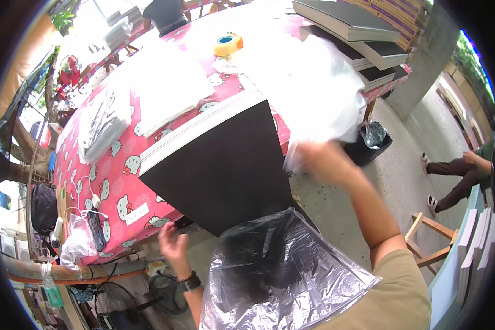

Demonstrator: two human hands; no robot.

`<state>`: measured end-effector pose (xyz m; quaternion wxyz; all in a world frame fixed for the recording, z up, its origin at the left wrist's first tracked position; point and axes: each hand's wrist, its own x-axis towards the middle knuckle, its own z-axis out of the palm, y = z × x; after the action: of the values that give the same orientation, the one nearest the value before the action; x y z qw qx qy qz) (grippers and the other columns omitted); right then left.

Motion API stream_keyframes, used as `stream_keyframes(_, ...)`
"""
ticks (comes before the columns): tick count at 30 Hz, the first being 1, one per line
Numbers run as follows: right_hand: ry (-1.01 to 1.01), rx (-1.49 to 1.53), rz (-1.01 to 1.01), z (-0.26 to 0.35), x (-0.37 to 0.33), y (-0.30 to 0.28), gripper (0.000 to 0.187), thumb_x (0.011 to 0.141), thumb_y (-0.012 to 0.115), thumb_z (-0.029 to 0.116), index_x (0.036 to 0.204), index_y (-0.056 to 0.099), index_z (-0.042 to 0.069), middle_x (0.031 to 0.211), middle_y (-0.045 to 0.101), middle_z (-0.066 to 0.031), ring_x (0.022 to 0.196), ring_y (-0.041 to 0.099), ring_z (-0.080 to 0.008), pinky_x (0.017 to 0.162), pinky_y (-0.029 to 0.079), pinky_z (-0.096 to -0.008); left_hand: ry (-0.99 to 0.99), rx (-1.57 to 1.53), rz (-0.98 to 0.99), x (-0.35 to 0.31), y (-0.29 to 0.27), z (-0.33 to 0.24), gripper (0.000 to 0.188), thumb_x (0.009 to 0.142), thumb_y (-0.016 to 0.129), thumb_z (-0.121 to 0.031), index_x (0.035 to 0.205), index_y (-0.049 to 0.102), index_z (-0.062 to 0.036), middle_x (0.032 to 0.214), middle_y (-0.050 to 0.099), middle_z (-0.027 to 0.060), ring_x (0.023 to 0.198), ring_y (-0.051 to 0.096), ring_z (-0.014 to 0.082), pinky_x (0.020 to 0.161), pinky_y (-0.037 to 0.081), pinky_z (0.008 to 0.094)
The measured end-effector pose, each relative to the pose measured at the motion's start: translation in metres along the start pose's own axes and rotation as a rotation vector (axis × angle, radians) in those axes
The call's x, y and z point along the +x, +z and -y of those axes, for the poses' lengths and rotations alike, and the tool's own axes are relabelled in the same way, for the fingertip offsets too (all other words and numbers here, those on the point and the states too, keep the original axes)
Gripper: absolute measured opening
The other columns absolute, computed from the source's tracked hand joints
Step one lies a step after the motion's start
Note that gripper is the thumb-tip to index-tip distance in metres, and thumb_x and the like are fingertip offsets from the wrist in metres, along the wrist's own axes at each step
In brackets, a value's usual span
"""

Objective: The person places black notebooks into individual plastic sleeves one at a time and stacks the packaged items on a table.

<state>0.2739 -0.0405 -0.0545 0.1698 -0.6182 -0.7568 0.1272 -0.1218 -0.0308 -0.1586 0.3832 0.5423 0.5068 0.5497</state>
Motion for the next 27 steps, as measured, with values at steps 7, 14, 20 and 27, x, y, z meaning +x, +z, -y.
stream_keyframes(7,-0.294,0.552,0.026,0.113,0.013,0.037,0.019,0.084,0.053,0.02,0.077,0.055,0.002,0.059,0.053,-0.0115,0.051,0.053,-0.0224,0.049,0.042,-0.031,0.204,-0.369,0.544,0.006,0.079,-0.136,0.062,0.072,0.065,-0.036,0.114,0.044,0.0047,0.113,0.048,0.0149,0.102,0.048,0.0204,0.092,0.034,0.0341)
stream_keyframes(14,-0.006,1.244,0.07,0.11,0.028,0.027,0.012,0.078,0.062,0.01,0.075,0.056,0.0,0.063,0.051,0.0037,0.058,0.043,-0.0012,0.05,0.037,-0.0181,-0.248,-0.496,0.346,0.009,0.1,-0.117,0.017,0.079,0.06,-0.012,0.09,0.057,0.0011,0.076,0.058,0.0029,0.068,0.053,0.0066,0.063,0.042,0.0183)
stream_keyframes(20,-0.006,1.101,-0.061,0.104,0.021,0.045,0.013,0.082,0.057,0.012,0.076,0.056,0.0,0.062,0.048,0.0046,0.058,0.038,-0.0016,0.05,0.034,-0.0176,-0.238,-0.571,0.329,0.006,0.109,-0.105,0.017,0.081,0.059,-0.018,0.078,0.055,-0.002,0.074,0.055,-0.0009,0.068,0.049,0.0047,0.061,0.038,0.018)
stream_keyframes(27,-0.199,0.688,-0.405,0.11,0.025,0.066,0.011,0.082,0.054,0.008,0.076,0.053,-0.002,0.059,0.048,-0.0084,0.053,0.044,-0.0095,0.049,0.039,-0.0232,-0.298,-0.687,0.377,0.003,0.111,-0.104,0.021,0.083,0.056,-0.019,0.092,0.055,-0.0011,0.082,0.057,0.0012,0.077,0.052,0.0081,0.07,0.041,0.0232)
